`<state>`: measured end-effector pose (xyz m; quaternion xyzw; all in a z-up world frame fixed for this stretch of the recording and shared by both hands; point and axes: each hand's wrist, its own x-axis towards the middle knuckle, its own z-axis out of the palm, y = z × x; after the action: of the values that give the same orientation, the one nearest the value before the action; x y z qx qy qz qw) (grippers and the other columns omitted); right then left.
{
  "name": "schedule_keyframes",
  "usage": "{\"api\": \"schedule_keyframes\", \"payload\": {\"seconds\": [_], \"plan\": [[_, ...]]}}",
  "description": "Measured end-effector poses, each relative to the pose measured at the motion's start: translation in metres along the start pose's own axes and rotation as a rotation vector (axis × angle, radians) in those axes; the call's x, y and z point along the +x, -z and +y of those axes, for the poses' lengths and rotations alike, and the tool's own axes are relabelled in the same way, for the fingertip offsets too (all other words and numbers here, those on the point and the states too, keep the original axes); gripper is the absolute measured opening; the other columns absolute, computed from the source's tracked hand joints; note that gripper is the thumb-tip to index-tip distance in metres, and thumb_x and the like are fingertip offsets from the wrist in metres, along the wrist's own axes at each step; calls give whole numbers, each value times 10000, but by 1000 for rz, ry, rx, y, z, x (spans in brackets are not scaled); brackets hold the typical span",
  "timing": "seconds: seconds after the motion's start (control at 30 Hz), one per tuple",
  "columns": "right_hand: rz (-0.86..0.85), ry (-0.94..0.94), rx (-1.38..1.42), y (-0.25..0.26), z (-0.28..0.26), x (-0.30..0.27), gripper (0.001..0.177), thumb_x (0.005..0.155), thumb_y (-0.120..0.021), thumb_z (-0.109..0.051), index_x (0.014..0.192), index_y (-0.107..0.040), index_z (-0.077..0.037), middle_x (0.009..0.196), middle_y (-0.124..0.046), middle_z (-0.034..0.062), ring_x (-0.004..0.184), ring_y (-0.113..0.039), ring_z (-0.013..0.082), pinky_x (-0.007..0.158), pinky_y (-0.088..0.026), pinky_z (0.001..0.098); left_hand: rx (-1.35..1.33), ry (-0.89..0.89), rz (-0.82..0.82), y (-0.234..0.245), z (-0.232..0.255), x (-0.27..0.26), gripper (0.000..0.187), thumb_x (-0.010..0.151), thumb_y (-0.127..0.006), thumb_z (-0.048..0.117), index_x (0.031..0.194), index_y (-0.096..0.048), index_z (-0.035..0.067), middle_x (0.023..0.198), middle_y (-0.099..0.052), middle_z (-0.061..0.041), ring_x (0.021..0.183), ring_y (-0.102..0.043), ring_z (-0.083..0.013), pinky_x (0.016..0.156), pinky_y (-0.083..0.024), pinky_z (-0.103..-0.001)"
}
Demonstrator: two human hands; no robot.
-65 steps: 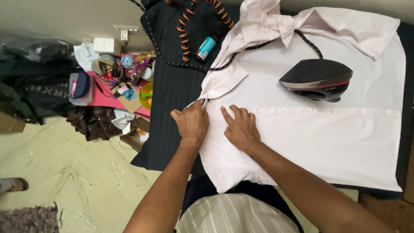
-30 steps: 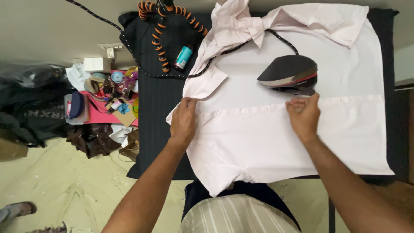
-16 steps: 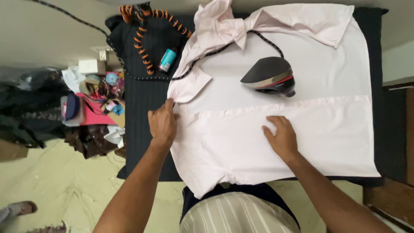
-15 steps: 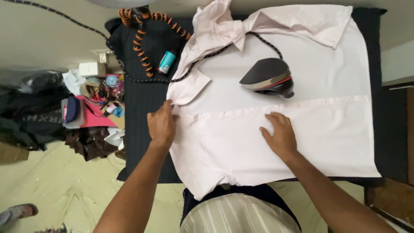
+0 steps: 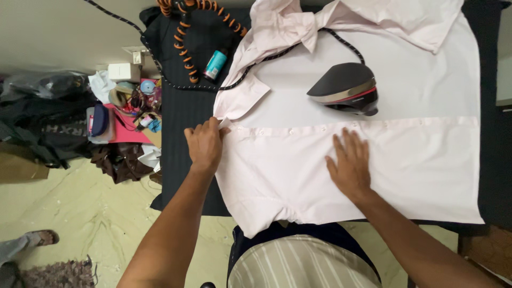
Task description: The person irons a light pink button-up shirt on a black ironing board. They smooth the fabric with their hands, use a steam iron to press the front and sleeves, and spray the shirt with water from a bottle to remove wrinkles.
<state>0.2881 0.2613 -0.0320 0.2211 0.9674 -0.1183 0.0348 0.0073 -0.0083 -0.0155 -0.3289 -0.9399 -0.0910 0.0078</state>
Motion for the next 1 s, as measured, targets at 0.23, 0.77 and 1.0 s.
{"api": "schedule_keyframes", "payload": {"seconds": [0.23, 0.77, 1.0], "plan": [[-124, 347, 190, -28, -94, 14, 614, 974, -604, -289, 1495, -454, -1, 1634, -322, 192, 1519, -245, 348, 1238, -190, 480, 54, -58, 13, -8, -2, -1, 314, 958, -719, 378, 905, -578, 102, 755, -649, -50, 691, -617, -252, 791, -388, -436], [-233, 403, -8, -25, -172, 56, 998, 851, -603, -641, 1578, -249, -58, 1660, -150, 195, 1532, -120, 351, 1191, -97, 654, -81, -11, -37, 15, -7, 0, 234, 950, -746, 301, 1009, -626, 109, 914, -666, -71, 891, -625, -275, 881, -402, -470], [-162, 419, -34, -23, -178, 51, 1035, 838, -584, -691, 1576, -253, -45, 1658, -144, 214, 1533, -121, 360, 1177, -96, 676, -503, 309, 355, 28, 2, -68, 767, 795, -864, 280, 1363, -502, -84, 1345, -519, -271, 1268, -467, -411, 1070, -367, -506]]}}
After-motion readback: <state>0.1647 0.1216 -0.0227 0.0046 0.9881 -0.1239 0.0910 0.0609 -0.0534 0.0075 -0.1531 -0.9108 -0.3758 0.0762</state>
